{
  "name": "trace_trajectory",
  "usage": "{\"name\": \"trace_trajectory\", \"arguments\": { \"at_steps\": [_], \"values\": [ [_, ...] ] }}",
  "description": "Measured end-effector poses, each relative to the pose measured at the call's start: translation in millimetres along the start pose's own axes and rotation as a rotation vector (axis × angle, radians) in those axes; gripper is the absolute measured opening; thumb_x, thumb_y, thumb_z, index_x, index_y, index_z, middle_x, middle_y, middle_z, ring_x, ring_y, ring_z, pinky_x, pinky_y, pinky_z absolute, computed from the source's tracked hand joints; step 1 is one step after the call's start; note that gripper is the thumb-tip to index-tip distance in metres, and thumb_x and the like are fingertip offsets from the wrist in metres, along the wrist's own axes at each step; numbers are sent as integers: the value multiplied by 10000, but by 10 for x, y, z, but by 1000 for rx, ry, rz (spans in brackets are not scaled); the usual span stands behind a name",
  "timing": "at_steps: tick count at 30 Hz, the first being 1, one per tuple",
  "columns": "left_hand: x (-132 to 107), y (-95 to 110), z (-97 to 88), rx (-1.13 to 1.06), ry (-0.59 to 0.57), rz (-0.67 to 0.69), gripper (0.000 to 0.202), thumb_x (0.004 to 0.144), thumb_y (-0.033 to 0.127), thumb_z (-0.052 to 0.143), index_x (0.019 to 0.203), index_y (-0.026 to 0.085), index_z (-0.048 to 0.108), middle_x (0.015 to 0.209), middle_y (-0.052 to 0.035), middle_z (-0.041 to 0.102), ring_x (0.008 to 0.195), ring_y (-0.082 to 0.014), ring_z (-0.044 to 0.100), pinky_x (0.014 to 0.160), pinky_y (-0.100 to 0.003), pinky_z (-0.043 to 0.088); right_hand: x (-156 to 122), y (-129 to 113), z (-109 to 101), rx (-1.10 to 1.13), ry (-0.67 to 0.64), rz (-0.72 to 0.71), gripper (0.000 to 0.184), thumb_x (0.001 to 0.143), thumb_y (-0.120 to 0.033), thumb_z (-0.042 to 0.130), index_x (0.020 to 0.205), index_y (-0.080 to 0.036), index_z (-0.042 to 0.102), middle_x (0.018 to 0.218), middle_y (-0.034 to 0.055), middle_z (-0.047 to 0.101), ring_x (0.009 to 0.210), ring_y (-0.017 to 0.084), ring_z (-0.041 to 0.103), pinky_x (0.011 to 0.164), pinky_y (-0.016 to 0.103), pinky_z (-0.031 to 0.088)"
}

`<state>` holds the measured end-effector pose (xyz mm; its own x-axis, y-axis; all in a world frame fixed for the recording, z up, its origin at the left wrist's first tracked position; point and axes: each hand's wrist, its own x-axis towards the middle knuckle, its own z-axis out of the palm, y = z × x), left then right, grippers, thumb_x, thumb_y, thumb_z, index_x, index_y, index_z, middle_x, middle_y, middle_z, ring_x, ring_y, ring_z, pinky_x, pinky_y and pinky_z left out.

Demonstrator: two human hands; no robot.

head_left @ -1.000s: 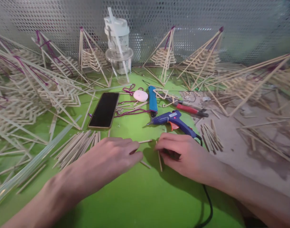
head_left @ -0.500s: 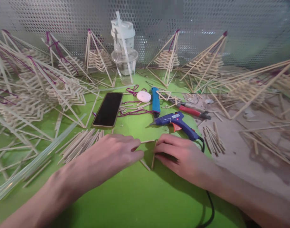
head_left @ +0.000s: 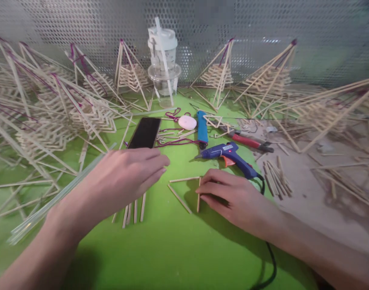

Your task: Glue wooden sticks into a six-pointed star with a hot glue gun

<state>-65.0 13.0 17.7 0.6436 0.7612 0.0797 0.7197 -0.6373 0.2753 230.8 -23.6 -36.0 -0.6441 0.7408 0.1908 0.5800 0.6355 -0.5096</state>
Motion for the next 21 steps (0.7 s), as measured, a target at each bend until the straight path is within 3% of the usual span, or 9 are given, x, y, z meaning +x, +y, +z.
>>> {"name": "trace_trajectory", "arguments": {
  "at_steps": [3, 7, 12, 17, 21],
  "values": [
    [-18, -62, -32, 72, 55, -92, 329, 1111, 352, 427, 1078, 259, 741, 1052, -33, 778, 869, -213, 733, 766, -347, 570, -5, 13, 19, -14, 9, -2, 181, 1049, -166, 609, 1089, -225, 775, 1084, 81, 749, 915, 216, 749, 811, 353, 610],
    [8, -50, -62, 58, 94, -184, 341, 1090, 326, 419, 1067, 222, 743, 1047, -49, 786, 801, -195, 728, 729, -329, 592, -11, 24, 43, -15, 20, -2, 184, 1050, -179, 605, 1086, -221, 780, 1091, 90, 755, 907, 237, 755, 794, 388, 629],
    [25, -21, -123, 68, 226, -168, 336, 1087, 246, 417, 1147, 187, 743, 1126, -57, 794, 886, -195, 737, 759, -305, 556, -21, 19, 24, -29, 43, -7, 184, 1052, -177, 617, 1144, -211, 772, 1123, 85, 759, 918, 223, 750, 821, 391, 637],
    [24, 1, -160, 65, 317, -219, 304, 1051, 226, 475, 1078, 210, 778, 886, 5, 800, 669, -143, 673, 631, -254, 470, -31, 36, -26, -46, 80, -17, 158, 1060, -182, 616, 1128, -217, 754, 1087, 73, 757, 916, 208, 745, 810, 371, 617],
    [3, -19, -130, -1, 265, -152, 350, 1061, 184, 435, 1177, 179, 765, 1092, -49, 809, 779, -151, 715, 667, -260, 534, -18, 61, -36, -56, 58, -61, 182, 1052, -145, 611, 1135, -204, 762, 1089, 78, 755, 908, 204, 744, 803, 363, 612]
  ]
}}
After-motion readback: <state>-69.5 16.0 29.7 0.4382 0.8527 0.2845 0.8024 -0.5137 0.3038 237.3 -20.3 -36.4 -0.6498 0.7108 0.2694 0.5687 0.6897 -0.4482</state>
